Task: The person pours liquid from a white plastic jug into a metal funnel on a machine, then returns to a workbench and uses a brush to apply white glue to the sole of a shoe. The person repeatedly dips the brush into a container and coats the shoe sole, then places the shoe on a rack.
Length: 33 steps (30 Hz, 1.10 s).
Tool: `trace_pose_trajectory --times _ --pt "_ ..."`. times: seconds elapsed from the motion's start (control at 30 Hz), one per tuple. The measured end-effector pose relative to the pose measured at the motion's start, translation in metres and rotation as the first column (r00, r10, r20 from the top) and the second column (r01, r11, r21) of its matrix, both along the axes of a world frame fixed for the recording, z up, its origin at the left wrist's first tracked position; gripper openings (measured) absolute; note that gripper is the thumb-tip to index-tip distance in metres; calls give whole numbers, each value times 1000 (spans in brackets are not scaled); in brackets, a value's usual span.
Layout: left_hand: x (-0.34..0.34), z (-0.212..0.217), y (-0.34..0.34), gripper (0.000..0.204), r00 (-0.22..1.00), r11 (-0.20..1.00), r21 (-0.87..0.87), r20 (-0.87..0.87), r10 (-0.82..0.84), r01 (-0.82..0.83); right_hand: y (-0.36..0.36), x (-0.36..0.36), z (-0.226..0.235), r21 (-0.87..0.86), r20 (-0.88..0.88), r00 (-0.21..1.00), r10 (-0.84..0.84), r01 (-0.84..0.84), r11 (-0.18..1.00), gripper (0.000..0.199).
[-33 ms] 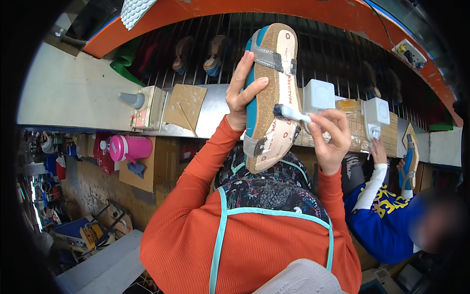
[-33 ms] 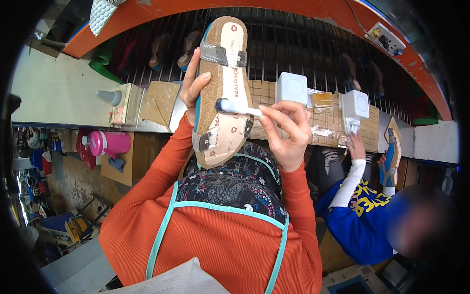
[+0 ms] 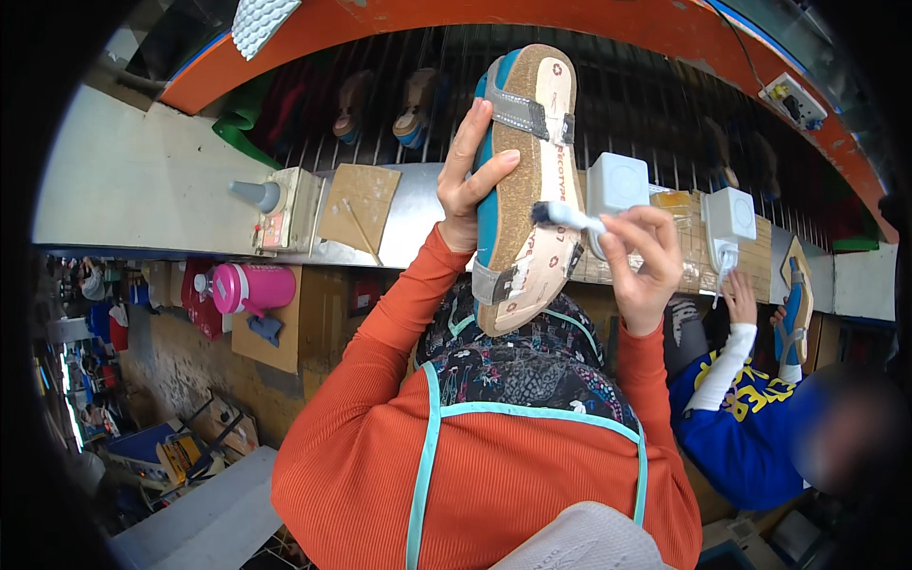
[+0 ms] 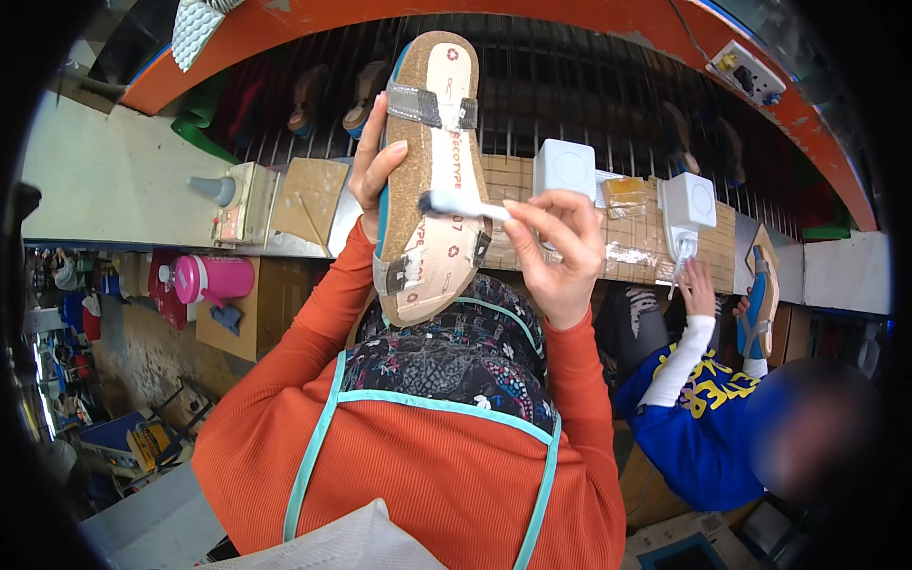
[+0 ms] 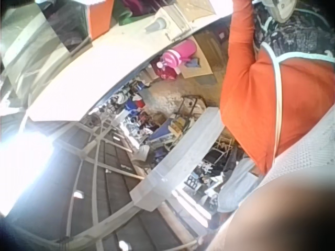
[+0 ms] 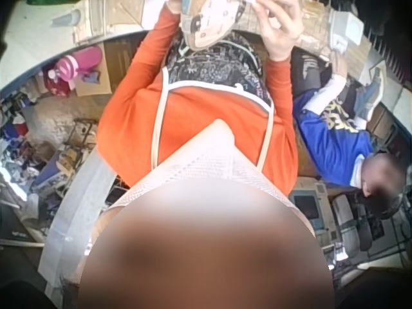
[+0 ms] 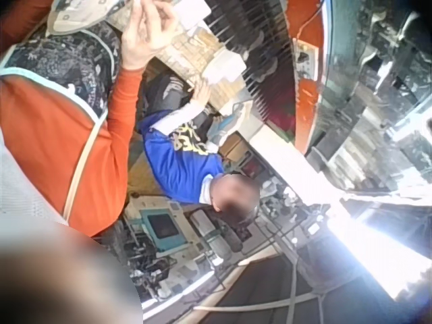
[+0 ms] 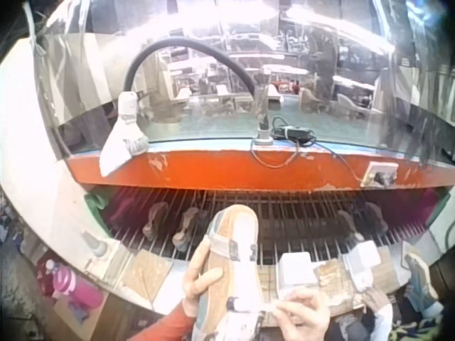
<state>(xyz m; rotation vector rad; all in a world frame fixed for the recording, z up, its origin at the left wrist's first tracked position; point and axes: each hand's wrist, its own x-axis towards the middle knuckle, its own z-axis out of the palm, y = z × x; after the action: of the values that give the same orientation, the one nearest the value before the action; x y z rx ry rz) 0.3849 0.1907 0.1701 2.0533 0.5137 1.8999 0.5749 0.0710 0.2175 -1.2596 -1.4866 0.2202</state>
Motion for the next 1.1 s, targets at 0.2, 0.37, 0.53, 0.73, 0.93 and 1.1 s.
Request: trace_pose_trajectory --times 0.2,0.37,0.53,0.73,0.93,1.1 --pt "6 3 6 51 999 998 46 -7 -35 36 25 12 9 85 70 991 -112 106 991 22" --pt "8 0 7 50 999 998 47 -16 29 -28 11 10 2 11 26 999 -31 31 999 21" --pt "7 -3 9 48 998 998 10 -27 60 -60 -5 1 -13 -12 19 998 -57 57 998 22" --pt "11 -2 13 48 994 995 4 -27 104 -104 -11 -11 -22 131 61 992 -114 106 986 28" --pt "12 -4 16 49 988 989 -17 -32 148 -149 -18 -6 -7 199 295 939 -179 123 972 30" --pt "15 -3 18 48 991 990 -46 6 133 -133 -5 -4 -1 94 114 972 -207 197 976 29"
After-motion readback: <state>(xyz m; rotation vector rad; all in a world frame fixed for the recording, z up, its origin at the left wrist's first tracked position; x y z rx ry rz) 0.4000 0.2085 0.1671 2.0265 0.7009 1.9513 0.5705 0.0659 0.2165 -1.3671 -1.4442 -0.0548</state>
